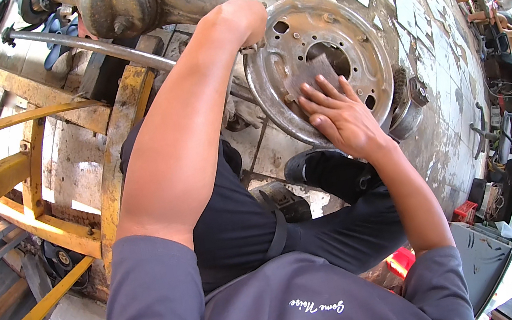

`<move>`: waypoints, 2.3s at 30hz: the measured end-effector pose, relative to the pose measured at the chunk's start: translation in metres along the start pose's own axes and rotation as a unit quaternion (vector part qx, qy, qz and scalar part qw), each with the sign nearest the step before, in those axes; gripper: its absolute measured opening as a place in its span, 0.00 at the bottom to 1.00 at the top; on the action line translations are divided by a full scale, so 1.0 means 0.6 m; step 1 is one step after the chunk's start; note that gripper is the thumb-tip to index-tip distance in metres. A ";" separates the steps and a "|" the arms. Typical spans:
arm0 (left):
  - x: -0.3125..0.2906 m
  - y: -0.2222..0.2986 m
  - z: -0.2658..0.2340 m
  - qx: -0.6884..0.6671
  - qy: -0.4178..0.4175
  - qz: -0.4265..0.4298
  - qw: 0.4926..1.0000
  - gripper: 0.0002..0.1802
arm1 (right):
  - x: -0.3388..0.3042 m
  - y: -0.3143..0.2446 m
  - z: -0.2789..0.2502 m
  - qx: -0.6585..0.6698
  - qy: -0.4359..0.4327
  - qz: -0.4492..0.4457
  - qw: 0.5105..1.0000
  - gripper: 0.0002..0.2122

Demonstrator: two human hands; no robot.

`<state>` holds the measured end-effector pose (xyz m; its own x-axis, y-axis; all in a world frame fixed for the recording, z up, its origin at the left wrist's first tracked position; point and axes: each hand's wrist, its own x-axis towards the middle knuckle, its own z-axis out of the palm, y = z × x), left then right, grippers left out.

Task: The person sits on the floor and scrubs the surface of a metal brake drum using a sanding block. They rotate the drum by hand to access different areas and continue scrubbing the inner and outer surfaces.

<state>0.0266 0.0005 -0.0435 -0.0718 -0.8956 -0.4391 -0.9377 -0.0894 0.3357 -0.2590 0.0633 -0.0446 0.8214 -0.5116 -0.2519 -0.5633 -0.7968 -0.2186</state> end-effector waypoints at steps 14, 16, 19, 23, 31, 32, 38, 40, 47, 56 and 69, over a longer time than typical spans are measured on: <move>-0.003 0.008 -0.005 0.003 0.000 -0.004 1.000 0.16 | 0.021 -0.005 0.002 -0.010 0.021 -0.013 1.000 0.23; -0.004 0.003 -0.001 -0.013 0.021 -0.016 1.000 0.16 | 0.017 -0.006 -0.002 0.006 0.015 -0.007 1.000 0.23; -0.008 -0.002 0.001 0.016 -0.012 0.012 1.000 0.18 | -0.008 -0.006 -0.004 -0.012 -0.015 0.004 1.000 0.23; -0.003 0.008 -0.001 0.004 -0.005 -0.005 1.000 0.18 | 0.021 -0.014 0.005 -0.006 0.025 -0.002 1.000 0.23; 0.002 -0.003 0.007 0.004 -0.007 -0.004 1.000 0.18 | -0.003 -0.010 0.000 -0.001 -0.009 0.009 1.000 0.23; 0.002 -0.003 0.002 0.007 -0.008 -0.004 1.000 0.18 | 0.006 -0.009 0.002 0.000 0.000 0.008 1.000 0.23; -0.001 -0.008 0.011 0.001 0.010 0.013 1.000 0.18 | 0.034 -0.010 0.012 0.047 0.030 0.003 0.998 0.24; -0.003 -0.011 0.009 -0.024 0.012 0.000 1.000 0.18 | 0.013 -0.008 0.006 0.030 0.005 0.009 1.000 0.24; -0.007 0.006 -0.006 -0.015 -0.007 -0.018 1.000 0.18 | 0.039 -0.008 0.011 0.031 0.036 0.001 0.999 0.24; -0.004 0.009 -0.001 0.008 -0.011 -0.011 1.000 0.18 | 0.023 -0.013 0.011 0.018 0.025 0.015 0.999 0.23; -0.003 0.001 0.003 -0.001 -0.001 -0.008 1.000 0.18 | 0.026 -0.019 0.015 0.012 0.040 0.013 0.999 0.23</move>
<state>0.0256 0.0026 -0.0442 -0.0587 -0.8928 -0.4466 -0.9377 -0.1041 0.3314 -0.2403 0.0673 -0.0548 0.8107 -0.5568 -0.1809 -0.5853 -0.7760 -0.2350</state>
